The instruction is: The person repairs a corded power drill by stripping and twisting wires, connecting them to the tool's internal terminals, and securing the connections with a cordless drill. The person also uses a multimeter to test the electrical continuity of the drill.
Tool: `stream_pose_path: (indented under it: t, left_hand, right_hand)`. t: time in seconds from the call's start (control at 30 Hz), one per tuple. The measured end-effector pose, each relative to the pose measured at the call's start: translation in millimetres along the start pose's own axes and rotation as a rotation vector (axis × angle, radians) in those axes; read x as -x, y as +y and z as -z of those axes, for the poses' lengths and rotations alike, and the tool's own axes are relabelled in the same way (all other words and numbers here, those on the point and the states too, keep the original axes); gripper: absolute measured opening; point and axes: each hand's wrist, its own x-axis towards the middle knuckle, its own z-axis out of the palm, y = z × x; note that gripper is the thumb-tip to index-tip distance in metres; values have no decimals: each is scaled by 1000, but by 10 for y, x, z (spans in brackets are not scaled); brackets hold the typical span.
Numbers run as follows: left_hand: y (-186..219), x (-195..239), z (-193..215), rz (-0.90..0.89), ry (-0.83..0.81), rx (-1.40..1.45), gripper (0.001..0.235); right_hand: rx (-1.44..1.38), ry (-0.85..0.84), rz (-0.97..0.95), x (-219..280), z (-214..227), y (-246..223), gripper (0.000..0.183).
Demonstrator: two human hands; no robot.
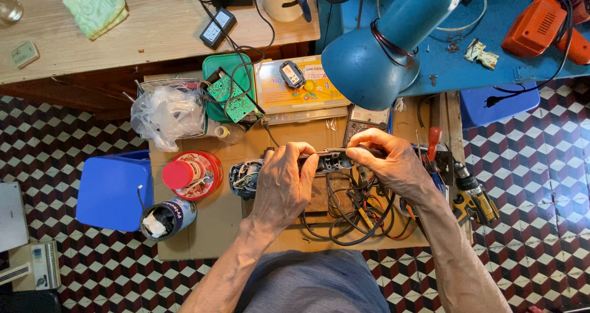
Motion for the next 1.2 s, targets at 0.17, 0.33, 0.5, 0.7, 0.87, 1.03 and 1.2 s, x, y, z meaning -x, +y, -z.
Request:
stream_pose_path:
  t: [0.17, 0.33, 0.5, 0.7, 0.87, 1.03, 1.2]
  left_hand:
    - [-2, 26, 4, 14, 22, 5, 13]
    - [-31, 17, -4, -12, 32, 24, 15]
    - [-29, -26, 39, -22, 16, 53, 15]
    - [-55, -43, 104, -34, -93, 77, 13]
    - [-86, -57, 133, -40, -126, 141, 15]
    - [-117, -76, 150, 14, -164, 149, 16]
    - [-124, -117, 166, -48, -149, 74, 17]
  right_hand:
    - [-15, 9, 41, 10, -23, 1, 21]
    - [-17, -19, 154, 55, -15, 82, 17]
    - [47, -29, 138, 58, -40, 56, 15]
    - [156, -50, 106, 24, 12, -69, 16]
    - [204, -56, 104, 4, 26, -178, 19]
    - [197, -55, -16, 28, -8, -240, 18]
    - [192, -69, -27, 11, -18, -294, 19]
